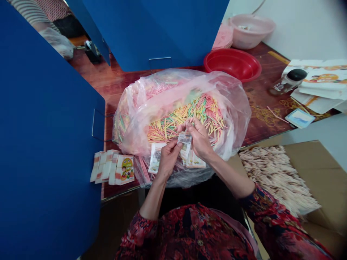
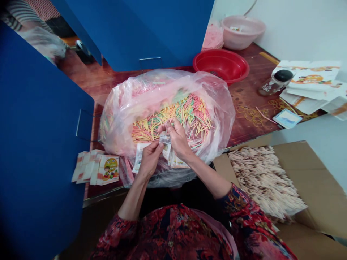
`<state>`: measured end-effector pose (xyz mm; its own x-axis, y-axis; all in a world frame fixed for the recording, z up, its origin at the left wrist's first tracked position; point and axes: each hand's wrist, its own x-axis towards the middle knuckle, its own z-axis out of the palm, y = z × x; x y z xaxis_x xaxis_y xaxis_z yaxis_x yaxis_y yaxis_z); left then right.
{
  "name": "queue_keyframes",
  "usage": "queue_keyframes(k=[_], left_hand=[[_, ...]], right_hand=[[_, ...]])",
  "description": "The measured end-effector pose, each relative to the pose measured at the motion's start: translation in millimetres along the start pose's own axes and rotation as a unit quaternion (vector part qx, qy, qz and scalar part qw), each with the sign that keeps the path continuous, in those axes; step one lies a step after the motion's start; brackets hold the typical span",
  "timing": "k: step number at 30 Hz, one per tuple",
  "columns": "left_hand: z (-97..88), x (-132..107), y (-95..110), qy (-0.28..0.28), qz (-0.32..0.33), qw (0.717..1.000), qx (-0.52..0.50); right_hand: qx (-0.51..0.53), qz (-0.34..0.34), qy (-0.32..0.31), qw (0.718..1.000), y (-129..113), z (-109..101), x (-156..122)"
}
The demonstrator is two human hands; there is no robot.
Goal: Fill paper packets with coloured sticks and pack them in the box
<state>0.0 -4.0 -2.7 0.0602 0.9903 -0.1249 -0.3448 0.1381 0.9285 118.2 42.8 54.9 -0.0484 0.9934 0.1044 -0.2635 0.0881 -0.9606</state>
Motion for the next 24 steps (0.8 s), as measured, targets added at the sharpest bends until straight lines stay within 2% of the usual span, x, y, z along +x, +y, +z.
queue_keyframes(k=[7, 12, 18, 21, 24], left_hand=[[1.1, 5.8, 6.5, 0.03, 0.03, 0.999, 0.025], [1.3, 9.5, 11.8, 0.053, 0.036, 0.997, -0.033], [-1.6, 8.9, 14.2, 0.044, 0.008, 0.997, -0.068], [2.4, 9.4, 15.1, 0.07, -0.017, 0.991, -0.115], [8.7, 10.2, 16.7, 0.097, -0.03, 0.985, -0.138]], right_hand=[[-0.141, -0.02, -0.098, 0.985, -17.8, -2.6, -4.8], [-0.136, -0.054, -0.041, 0.988, -12.4, -8.5, -3.9], [-0.145, -0.032, -0.014, 0.989, -3.6, -16.1, -5.7], [-0.132, -0.021, -0.013, 0.991, -2.6, -16.7, -6.1], [-0.121, 0.001, 0.024, 0.992, 1.0, -18.6, -5.9]])
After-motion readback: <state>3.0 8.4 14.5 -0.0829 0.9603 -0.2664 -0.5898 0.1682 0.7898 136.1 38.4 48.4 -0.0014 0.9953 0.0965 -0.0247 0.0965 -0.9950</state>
